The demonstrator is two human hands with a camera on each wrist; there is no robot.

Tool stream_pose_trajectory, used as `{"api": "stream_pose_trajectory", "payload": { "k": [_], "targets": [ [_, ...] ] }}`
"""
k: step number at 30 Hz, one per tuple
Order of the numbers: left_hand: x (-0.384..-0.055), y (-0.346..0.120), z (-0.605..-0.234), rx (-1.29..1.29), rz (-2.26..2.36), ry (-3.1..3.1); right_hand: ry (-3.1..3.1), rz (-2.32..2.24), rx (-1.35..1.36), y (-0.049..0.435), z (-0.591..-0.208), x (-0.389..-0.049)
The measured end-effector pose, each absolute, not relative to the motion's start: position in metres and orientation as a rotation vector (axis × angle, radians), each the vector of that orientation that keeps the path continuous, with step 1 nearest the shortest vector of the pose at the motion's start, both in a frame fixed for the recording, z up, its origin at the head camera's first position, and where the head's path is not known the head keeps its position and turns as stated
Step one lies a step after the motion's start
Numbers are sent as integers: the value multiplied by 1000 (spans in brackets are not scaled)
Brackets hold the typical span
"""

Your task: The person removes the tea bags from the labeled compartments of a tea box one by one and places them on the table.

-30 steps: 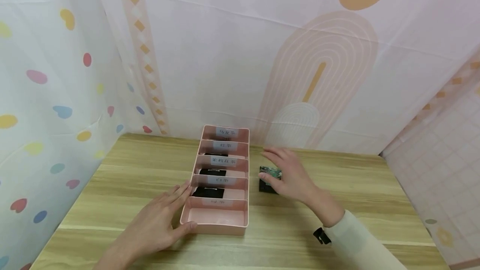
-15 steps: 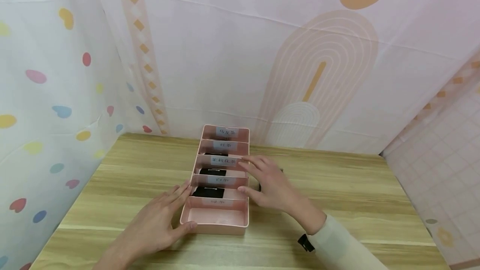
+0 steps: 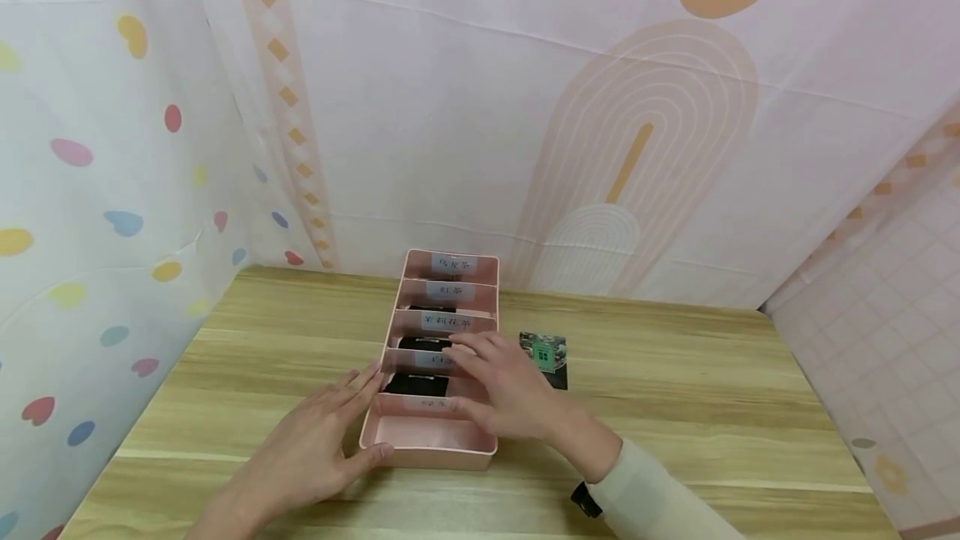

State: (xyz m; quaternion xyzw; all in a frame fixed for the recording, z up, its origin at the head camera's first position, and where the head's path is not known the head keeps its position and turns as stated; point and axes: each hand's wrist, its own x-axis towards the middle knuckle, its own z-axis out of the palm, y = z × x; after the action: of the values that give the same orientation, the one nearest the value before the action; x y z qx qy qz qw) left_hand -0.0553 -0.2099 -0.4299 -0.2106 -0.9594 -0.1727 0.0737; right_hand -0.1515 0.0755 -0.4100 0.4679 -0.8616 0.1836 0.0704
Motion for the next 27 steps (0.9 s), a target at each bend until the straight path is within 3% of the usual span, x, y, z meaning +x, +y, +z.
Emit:
{"api": "stream_pose_trajectory", "payload": {
  "k": [27],
  "targets": [
    [-54, -210, -431, -637, -512, -2867, -2767, 564, 1427, 44, -426, -144]
  ]
}}
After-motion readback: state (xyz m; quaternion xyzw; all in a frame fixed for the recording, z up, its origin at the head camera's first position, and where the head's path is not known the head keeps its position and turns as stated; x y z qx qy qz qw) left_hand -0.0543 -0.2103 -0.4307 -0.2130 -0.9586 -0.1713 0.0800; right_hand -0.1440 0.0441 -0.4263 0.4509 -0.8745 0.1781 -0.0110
